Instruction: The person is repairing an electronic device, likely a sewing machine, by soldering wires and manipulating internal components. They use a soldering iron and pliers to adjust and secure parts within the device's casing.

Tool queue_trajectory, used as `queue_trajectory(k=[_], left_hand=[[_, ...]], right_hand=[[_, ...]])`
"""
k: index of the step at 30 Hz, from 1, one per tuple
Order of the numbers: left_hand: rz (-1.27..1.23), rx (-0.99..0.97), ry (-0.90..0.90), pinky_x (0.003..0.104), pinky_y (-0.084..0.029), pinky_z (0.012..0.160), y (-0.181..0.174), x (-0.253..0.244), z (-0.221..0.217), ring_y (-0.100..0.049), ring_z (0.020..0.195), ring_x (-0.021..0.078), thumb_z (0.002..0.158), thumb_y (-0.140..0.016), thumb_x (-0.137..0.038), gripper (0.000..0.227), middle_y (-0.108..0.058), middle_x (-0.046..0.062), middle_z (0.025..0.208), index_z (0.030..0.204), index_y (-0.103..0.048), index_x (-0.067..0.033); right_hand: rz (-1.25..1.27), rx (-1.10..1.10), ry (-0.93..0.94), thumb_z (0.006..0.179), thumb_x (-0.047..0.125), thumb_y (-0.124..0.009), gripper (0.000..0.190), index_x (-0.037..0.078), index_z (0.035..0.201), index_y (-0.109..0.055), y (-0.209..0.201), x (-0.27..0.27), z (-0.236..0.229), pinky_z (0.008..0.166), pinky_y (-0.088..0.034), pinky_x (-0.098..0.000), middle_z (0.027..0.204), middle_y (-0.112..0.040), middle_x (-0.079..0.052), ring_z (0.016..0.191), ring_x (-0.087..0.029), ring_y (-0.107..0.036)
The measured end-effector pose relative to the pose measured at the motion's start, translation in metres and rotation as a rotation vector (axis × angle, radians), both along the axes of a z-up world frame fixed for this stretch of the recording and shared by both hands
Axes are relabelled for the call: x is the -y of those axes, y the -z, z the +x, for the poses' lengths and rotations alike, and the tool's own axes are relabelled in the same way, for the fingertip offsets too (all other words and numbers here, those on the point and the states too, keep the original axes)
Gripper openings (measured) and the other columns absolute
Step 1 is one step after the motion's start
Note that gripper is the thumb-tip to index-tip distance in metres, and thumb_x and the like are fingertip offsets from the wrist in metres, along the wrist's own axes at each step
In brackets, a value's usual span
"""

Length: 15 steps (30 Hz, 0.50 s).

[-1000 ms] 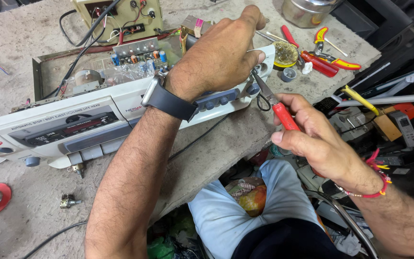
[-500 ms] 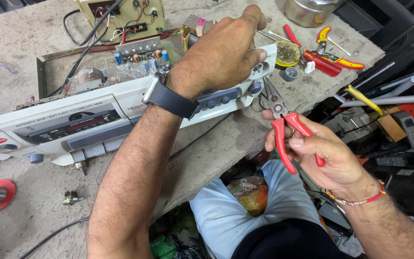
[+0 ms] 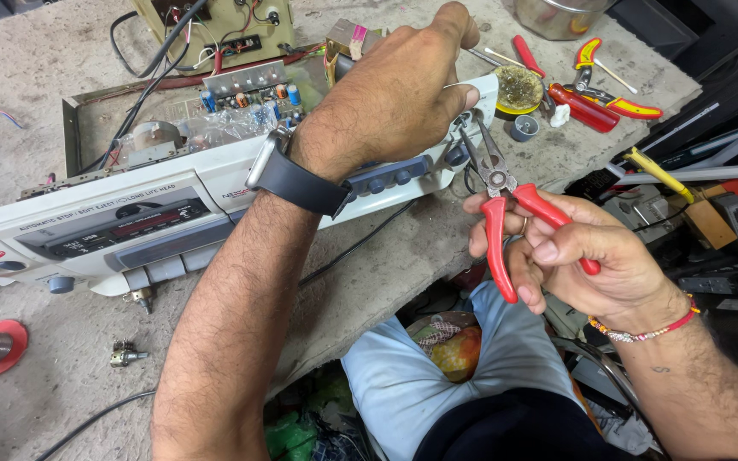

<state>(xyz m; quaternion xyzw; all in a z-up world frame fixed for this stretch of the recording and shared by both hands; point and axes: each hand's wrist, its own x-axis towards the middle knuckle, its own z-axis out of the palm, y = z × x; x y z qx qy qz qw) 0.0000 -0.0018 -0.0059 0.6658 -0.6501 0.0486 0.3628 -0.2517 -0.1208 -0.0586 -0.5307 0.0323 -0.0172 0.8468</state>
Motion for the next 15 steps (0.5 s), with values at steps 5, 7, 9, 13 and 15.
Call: queue_trajectory(k=[5,7,9,13,15], left_hand=[[0.049,-0.023,-0.014,0.049,-0.056,0.082,-0.002,-0.001,-0.001,-0.076,0.092,0.0328,0.095,-0.074,-0.019,0.045,-0.075,0.013,0.080,0.129,-0.053,0.0022],[0.026,-0.012,-0.005,0.049,-0.056,0.082,-0.003,-0.001,-0.001,-0.076,0.092,0.0327,0.095,-0.074,-0.018,0.045,-0.075,0.013,0.080,0.129,-0.053,0.0027],[0.020,-0.012,-0.004,0.049,-0.056,0.082,-0.003,-0.002,-0.001,-0.076,0.092,0.0329,0.095,-0.074,-0.018,0.045,-0.075,0.013,0.080,0.129,-0.053,0.0028],[0.032,-0.015,-0.003,0.049,-0.056,0.083,-0.002,-0.001,0.000,-0.076,0.091,0.0334,0.095,-0.074,-0.018,0.044,-0.075,0.014,0.079,0.129,-0.054,0.0024],[0.017,-0.006,0.001,0.050,-0.056,0.084,-0.001,-0.001,0.001,-0.076,0.092,0.0339,0.095,-0.074,-0.018,0.044,-0.075,0.015,0.080,0.128,-0.054,0.0027]], right_hand=[[0.023,-0.001,-0.001,0.085,0.010,-0.061,0.070,-0.023,0.145,-0.044,0.005,0.005,0.004,0.060,-0.055,-0.0303,0.116,-0.067,-0.031,0.059,-0.023,-0.067],[0.010,0.000,-0.004,0.086,0.010,-0.061,0.071,-0.022,0.147,-0.044,0.006,0.005,0.006,0.060,-0.055,-0.0294,0.115,-0.068,-0.030,0.059,-0.022,-0.067],[-0.001,-0.002,-0.003,0.086,0.011,-0.060,0.069,-0.021,0.146,-0.045,0.006,0.005,0.008,0.059,-0.054,-0.0287,0.114,-0.068,-0.029,0.058,-0.021,-0.067],[-0.036,-0.030,0.019,0.086,0.010,-0.060,0.066,-0.020,0.144,-0.046,0.005,0.004,0.011,0.056,-0.054,-0.0279,0.112,-0.068,-0.027,0.057,-0.020,-0.065],[-0.083,-0.052,0.031,0.086,0.011,-0.058,0.065,-0.018,0.143,-0.047,0.002,0.001,0.012,0.052,-0.052,-0.0266,0.110,-0.069,-0.025,0.055,-0.018,-0.063]])
